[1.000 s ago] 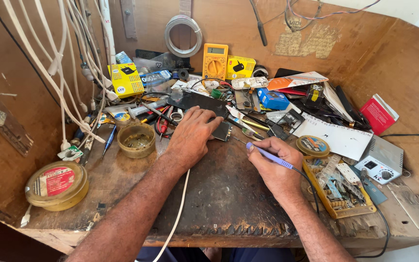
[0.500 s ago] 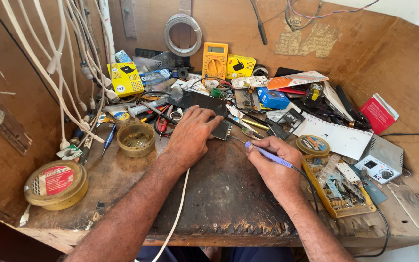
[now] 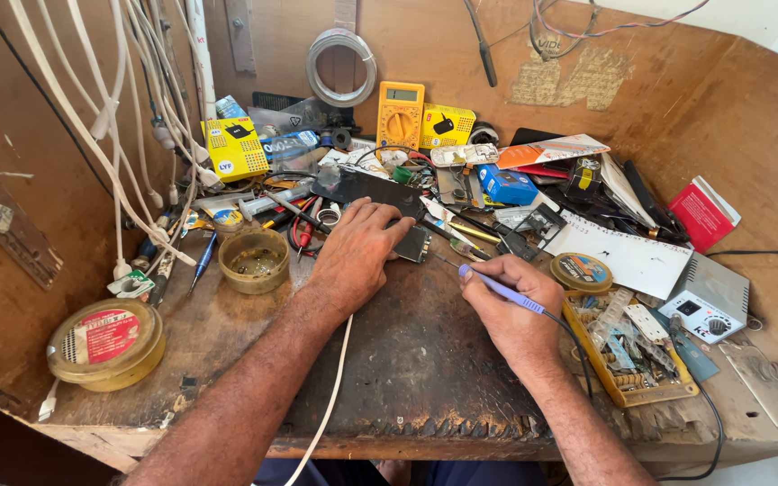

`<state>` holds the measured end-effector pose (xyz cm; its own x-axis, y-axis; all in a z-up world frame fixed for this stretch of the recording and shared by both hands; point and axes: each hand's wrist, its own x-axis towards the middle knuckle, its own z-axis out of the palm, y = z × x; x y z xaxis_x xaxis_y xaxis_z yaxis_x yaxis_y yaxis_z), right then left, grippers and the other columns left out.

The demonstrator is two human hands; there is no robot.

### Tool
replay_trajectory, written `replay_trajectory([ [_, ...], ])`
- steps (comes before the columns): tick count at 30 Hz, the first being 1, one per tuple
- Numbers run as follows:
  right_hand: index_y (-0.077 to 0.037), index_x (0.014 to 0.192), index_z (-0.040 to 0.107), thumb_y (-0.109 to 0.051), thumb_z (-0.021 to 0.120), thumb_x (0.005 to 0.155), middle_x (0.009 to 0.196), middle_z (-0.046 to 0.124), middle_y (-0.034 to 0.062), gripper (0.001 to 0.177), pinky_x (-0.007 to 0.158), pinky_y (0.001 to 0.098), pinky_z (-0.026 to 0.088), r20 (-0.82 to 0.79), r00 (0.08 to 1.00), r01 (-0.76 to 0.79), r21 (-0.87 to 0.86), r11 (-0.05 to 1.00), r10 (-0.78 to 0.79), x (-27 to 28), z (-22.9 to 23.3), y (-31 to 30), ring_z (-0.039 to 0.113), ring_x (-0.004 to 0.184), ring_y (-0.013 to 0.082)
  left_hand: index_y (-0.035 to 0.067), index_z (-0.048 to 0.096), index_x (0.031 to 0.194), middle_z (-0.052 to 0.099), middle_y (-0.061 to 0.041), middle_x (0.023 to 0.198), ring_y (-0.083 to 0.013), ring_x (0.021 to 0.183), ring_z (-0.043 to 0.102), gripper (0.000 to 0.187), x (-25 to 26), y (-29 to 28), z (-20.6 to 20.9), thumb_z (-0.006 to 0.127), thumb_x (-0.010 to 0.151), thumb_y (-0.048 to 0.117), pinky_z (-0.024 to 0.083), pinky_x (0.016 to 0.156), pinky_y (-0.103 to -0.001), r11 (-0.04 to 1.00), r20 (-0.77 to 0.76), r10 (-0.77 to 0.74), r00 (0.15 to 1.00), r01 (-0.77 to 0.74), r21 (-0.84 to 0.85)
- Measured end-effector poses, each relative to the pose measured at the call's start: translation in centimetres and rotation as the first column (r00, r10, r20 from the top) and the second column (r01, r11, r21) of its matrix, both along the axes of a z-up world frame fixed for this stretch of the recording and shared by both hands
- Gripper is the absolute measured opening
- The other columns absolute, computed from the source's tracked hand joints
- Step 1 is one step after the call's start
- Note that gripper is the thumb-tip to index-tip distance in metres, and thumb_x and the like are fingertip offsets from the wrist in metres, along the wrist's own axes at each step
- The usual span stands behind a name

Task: The person disassembles a small electronic device, likely a mobile phone, by removing the back cover and battery. They then reassemble the device by inserting the battery and snapping the back cover back into place.

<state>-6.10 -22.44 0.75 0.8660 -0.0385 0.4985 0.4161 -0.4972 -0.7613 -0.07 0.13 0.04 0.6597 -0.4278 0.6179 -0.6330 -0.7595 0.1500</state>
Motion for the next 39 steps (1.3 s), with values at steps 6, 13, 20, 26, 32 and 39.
replay_trajectory([
  [6,-0.001,0.095,0.077,-0.008,0.078,0.087,0.082,0.078,0.0038,0.011,0.067,0.0209,0.057,0.019,1.000,0.000,0.043,0.999,-0.001,0.00,0.08,0.13,0.071,0.074,0.0050,0.004,0.063,0.130,0.061,-0.013,0.125,-0.0303,0.126,0.053,0.055,-0.08,0.08,-0.01,0.074,0.076,0.000,0.032,0.117,-0.048,1.000,0.006,0.000,1.000,0.000,0.003],
  [13,-0.002,0.099,0.077,-0.010,0.076,0.089,0.087,0.079,0.0035,0.013,0.069,0.0212,0.059,0.004,1.000,-0.030,0.035,0.999,0.030,-0.17,0.51,0.32,0.072,0.078,0.0057,0.004,0.063,0.130,0.061,-0.013,0.126,-0.0301,0.126,0.052,0.056,-0.07,-0.06,0.00,0.074,0.075,0.000,0.032,0.117,-0.048,1.000,-0.005,0.013,1.000,-0.013,0.014],
  [20,-0.003,0.100,0.077,-0.010,0.075,0.090,0.089,0.080,0.0041,0.013,0.071,0.0215,0.059,0.005,0.998,-0.056,0.028,0.998,0.056,-0.16,0.55,0.38,0.073,0.081,0.0061,0.004,0.063,0.131,0.060,-0.013,0.127,-0.0297,0.128,0.052,0.058,-0.05,-0.06,0.09,0.073,0.074,-0.002,0.032,0.118,-0.048,0.999,-0.010,0.025,1.000,-0.024,0.031],
  [26,-0.003,0.098,0.078,-0.011,0.076,0.089,0.087,0.079,0.0040,0.013,0.069,0.0218,0.058,0.017,1.000,0.016,-0.006,1.000,-0.016,-0.06,0.30,0.19,0.072,0.078,0.0062,0.004,0.063,0.130,0.060,-0.014,0.126,-0.0306,0.127,0.052,0.057,-0.09,-0.08,0.11,0.074,0.074,-0.001,0.032,0.117,-0.048,1.000,-0.012,0.007,1.000,-0.007,0.014],
  [32,-0.003,0.098,0.078,-0.012,0.077,0.089,0.086,0.079,0.0027,0.013,0.069,0.0210,0.057,0.035,0.999,-0.008,0.003,1.000,0.008,-0.15,0.32,0.42,0.071,0.077,0.0042,0.004,0.064,0.129,0.061,-0.013,0.126,-0.0306,0.126,0.053,0.056,0.01,0.03,-0.10,0.074,0.075,-0.001,0.032,0.117,-0.048,1.000,0.015,0.007,1.000,-0.007,0.016],
  [39,-0.001,0.098,0.077,-0.010,0.076,0.089,0.084,0.078,0.0036,0.013,0.068,0.0213,0.056,0.069,0.996,0.057,0.052,0.997,-0.061,-0.11,0.21,0.25,0.070,0.075,0.0050,0.004,0.063,0.129,0.061,-0.014,0.124,-0.0317,0.125,0.053,0.057,0.14,-0.01,-0.14,0.075,0.073,-0.001,0.033,0.116,-0.049,1.000,0.029,-0.006,1.000,0.006,0.016],
])
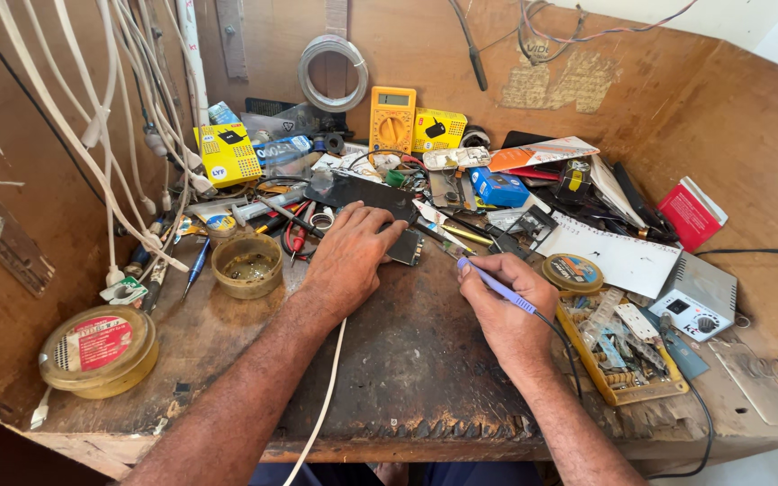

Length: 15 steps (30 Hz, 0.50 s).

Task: The person disassembles a small electronic device, likely a mobile phone, by removing the back cover and battery. They then reassemble the device by inserting the battery and snapping the back cover back into place.

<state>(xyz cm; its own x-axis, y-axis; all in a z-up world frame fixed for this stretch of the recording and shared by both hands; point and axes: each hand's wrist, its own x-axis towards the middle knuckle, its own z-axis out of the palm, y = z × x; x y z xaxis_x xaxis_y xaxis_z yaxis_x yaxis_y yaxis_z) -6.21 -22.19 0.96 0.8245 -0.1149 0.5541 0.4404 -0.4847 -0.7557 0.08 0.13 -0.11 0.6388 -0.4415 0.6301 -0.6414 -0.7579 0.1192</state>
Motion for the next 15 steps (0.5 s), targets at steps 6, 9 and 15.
replay_trajectory([
  [6,0.000,0.100,0.071,-0.008,0.075,0.089,0.089,0.079,0.0047,0.015,0.071,0.0216,0.061,0.056,0.998,-0.014,0.055,0.998,0.011,0.1,0.0,0.1,0.074,0.079,0.0061,0.000,0.062,0.130,0.062,-0.015,0.118,-0.0314,0.120,0.056,0.060,-0.2,-0.1,0.6,0.077,0.072,0.004,0.034,0.116,-0.048,0.992,0.120,0.041,0.992,-0.055,0.112],
  [9,0.002,0.101,0.069,-0.006,0.076,0.092,0.088,0.078,0.0072,0.013,0.071,0.0241,0.058,0.085,0.996,-0.019,0.117,0.993,0.009,-0.1,0.0,0.2,0.072,0.078,0.0089,-0.004,0.062,0.129,0.063,-0.016,0.113,-0.0327,0.115,0.057,0.060,-0.6,-0.3,1.3,0.077,0.072,0.008,0.035,0.113,-0.048,0.985,0.135,0.055,0.989,-0.076,0.154],
  [15,0.003,0.102,0.067,-0.003,0.072,0.094,0.090,0.077,0.0069,0.011,0.072,0.0243,0.063,0.115,0.991,-0.104,0.317,0.943,0.070,-1.6,1.6,0.0,0.073,0.079,0.0081,0.000,0.067,0.115,0.065,-0.016,0.111,-0.0342,0.116,0.056,0.044,-1.9,-1.7,1.9,0.079,0.075,0.015,0.040,0.106,-0.047,0.985,-0.093,0.070,0.993,-0.054,0.164],
])
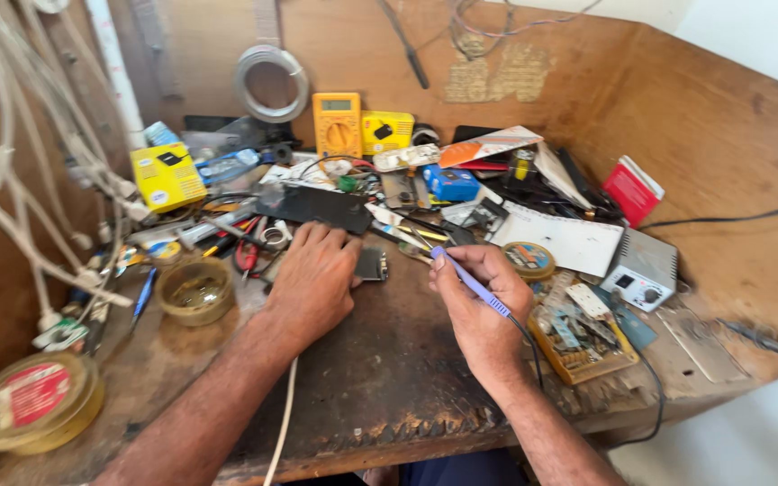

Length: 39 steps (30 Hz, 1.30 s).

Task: The person disassembles a small electronic device, likely a mobile phone, by removing the back cover and battery. They then reassemble the device by inserting the battery and snapping the back cover back into place.

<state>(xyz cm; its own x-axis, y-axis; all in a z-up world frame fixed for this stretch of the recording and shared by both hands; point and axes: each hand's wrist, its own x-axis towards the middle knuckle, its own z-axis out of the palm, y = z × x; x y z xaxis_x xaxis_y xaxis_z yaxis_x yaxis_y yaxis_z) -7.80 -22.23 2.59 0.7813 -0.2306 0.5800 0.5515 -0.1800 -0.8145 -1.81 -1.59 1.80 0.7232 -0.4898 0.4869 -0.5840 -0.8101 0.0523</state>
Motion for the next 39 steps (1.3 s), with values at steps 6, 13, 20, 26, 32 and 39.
replay_trajectory([
  [6,0.004,0.104,0.073,-0.002,0.072,0.096,0.087,0.076,0.0082,0.010,0.069,0.0257,0.064,0.005,0.989,0.149,0.004,0.989,-0.149,-1.8,3.9,-4.6,0.072,0.074,0.0114,-0.001,0.063,0.122,0.063,-0.021,0.120,-0.0387,0.116,0.056,0.052,0.4,-1.0,0.8,0.079,0.078,0.022,0.042,0.100,-0.050,0.999,-0.097,-0.031,0.995,0.032,0.012],
  [13,0.006,0.107,0.067,-0.002,0.069,0.099,0.092,0.075,0.0121,0.011,0.071,0.0294,0.065,-0.001,0.903,0.430,0.008,0.903,-0.430,-5.0,6.5,-14.9,0.075,0.077,0.0160,-0.008,0.046,0.140,0.054,-0.029,0.140,-0.0426,0.133,0.050,0.075,-1.2,-11.8,3.9,0.082,0.081,0.023,0.038,0.113,-0.050,0.874,0.100,-0.328,0.939,0.342,-0.346],
  [20,0.007,0.103,0.065,-0.002,0.071,0.100,0.089,0.072,0.0134,0.011,0.064,0.0324,0.063,-0.017,0.750,0.660,-0.065,0.749,-0.662,-8.0,2.2,-22.1,0.072,0.074,0.0172,-0.007,0.038,0.146,0.039,-0.028,0.153,-0.0401,0.145,0.034,0.087,-5.0,-24.1,5.9,0.080,0.079,0.027,0.026,0.118,-0.055,0.816,0.083,-0.527,0.846,0.531,-0.229],
  [26,0.003,0.104,0.073,-0.004,0.073,0.094,0.088,0.076,0.0097,0.012,0.066,0.0266,0.058,-0.020,0.618,0.761,-0.235,0.605,-0.786,-7.9,-0.2,-22.3,0.072,0.071,0.0128,-0.005,0.038,0.146,0.036,-0.027,0.154,-0.0385,0.146,0.033,0.085,-5.5,-25.9,5.7,0.080,0.078,0.027,0.023,0.119,-0.058,0.828,0.017,-0.534,0.845,0.527,-0.194],
  [32,0.004,0.104,0.073,-0.004,0.072,0.093,0.087,0.077,0.0110,0.014,0.067,0.0268,0.058,0.018,0.601,0.767,-0.292,0.571,-0.799,-7.2,-0.1,-22.5,0.073,0.071,0.0131,-0.006,0.040,0.145,0.040,-0.029,0.151,-0.0393,0.144,0.035,0.077,-4.2,-24.8,5.1,0.075,0.084,0.025,0.023,0.117,-0.059,0.829,0.030,-0.523,0.852,0.517,-0.212],
  [39,0.004,0.101,0.073,-0.005,0.073,0.093,0.081,0.075,0.0103,0.012,0.063,0.0260,0.058,-0.017,0.581,0.788,-0.240,0.568,-0.814,-7.8,-0.2,-21.5,0.071,0.067,0.0122,-0.005,0.045,0.142,0.045,-0.028,0.148,-0.0392,0.142,0.039,0.068,-4.2,-23.4,4.8,0.073,0.085,0.021,0.025,0.117,-0.059,0.832,0.043,-0.510,0.859,0.505,-0.230],
])
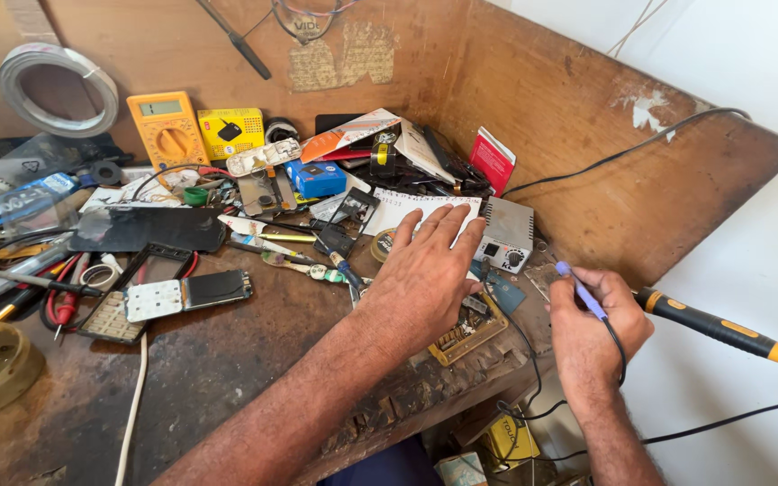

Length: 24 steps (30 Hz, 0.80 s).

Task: The person disassembles a small electronic device, likely a mobile phone, by removing the back cover and battery. They then reassemble the device by inserting the battery and snapping the back cover back into place.

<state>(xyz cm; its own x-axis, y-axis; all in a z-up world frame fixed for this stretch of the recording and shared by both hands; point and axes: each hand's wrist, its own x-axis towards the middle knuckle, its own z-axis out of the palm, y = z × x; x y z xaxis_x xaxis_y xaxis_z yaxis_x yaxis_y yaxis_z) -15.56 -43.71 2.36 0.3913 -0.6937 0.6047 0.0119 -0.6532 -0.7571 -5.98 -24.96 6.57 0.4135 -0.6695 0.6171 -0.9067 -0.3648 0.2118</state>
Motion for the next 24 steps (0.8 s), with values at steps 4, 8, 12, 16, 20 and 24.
replay_trajectory([
  [4,0.005,0.102,0.073,-0.003,0.074,0.093,0.082,0.075,0.0107,0.012,0.063,0.0266,0.057,0.005,1.000,-0.007,-0.130,0.992,0.008,0.9,-0.2,-0.5,0.070,0.068,0.0124,-0.005,0.048,0.140,0.046,-0.027,0.147,-0.0393,0.141,0.040,0.064,-0.1,0.7,0.0,0.073,0.087,0.021,0.026,0.117,-0.058,1.000,-0.002,-0.018,1.000,0.018,-0.025],
  [8,0.004,0.102,0.074,-0.008,0.073,0.094,0.077,0.074,0.0109,0.014,0.059,0.0270,0.058,-0.053,0.998,-0.033,-0.047,0.998,0.030,1.7,0.2,-0.7,0.070,0.064,0.0122,-0.004,0.049,0.138,0.047,-0.026,0.147,-0.0389,0.141,0.041,0.062,0.3,2.2,-0.1,0.073,0.086,0.020,0.027,0.117,-0.059,1.000,0.020,0.003,1.000,-0.002,-0.018],
  [12,0.004,0.096,0.072,-0.021,0.071,0.100,0.071,0.071,0.0136,0.025,0.050,0.0323,0.057,-0.228,0.972,-0.018,0.150,0.989,0.053,2.2,1.0,-0.4,0.069,0.057,0.0166,-0.004,0.050,0.137,0.046,-0.028,0.145,-0.0394,0.137,0.041,0.062,2.1,4.6,0.0,0.073,0.085,0.020,0.026,0.113,-0.061,0.996,0.061,0.087,0.994,-0.086,-0.004],
  [16,0.001,0.094,0.072,-0.033,0.070,0.100,0.069,0.070,0.0137,0.034,0.042,0.0314,0.048,-0.377,0.921,0.026,0.317,0.948,0.101,3.2,-0.2,-2.9,0.064,0.051,0.0187,-0.001,0.059,0.133,0.054,-0.023,0.142,-0.0374,0.136,0.047,0.052,3.9,9.4,0.6,0.074,0.088,0.019,0.031,0.116,-0.058,0.979,0.034,0.187,0.982,-0.183,-0.093],
  [20,-0.006,0.091,0.064,-0.036,0.073,0.096,0.068,0.059,0.0039,0.032,0.037,0.0262,0.031,-0.136,0.908,-0.147,0.784,0.604,0.397,5.7,-3.6,-7.7,0.051,0.048,0.0127,0.000,0.065,0.127,0.059,-0.022,0.138,-0.0406,0.130,0.051,0.046,4.8,13.8,1.0,0.076,0.086,0.019,0.035,0.111,-0.054,0.958,0.002,0.232,0.973,-0.229,-0.172],
  [24,-0.010,0.087,0.064,-0.037,0.076,0.094,0.064,0.056,-0.0026,0.030,0.037,0.0197,0.027,0.134,0.807,-0.270,0.950,0.157,0.576,6.1,-3.7,-7.1,0.048,0.050,0.0070,-0.001,0.065,0.126,0.064,-0.020,0.132,-0.0398,0.125,0.056,0.045,5.2,17.2,0.6,0.075,0.085,0.016,0.041,0.107,-0.050,0.949,-0.041,0.250,0.967,-0.253,-0.190],
])
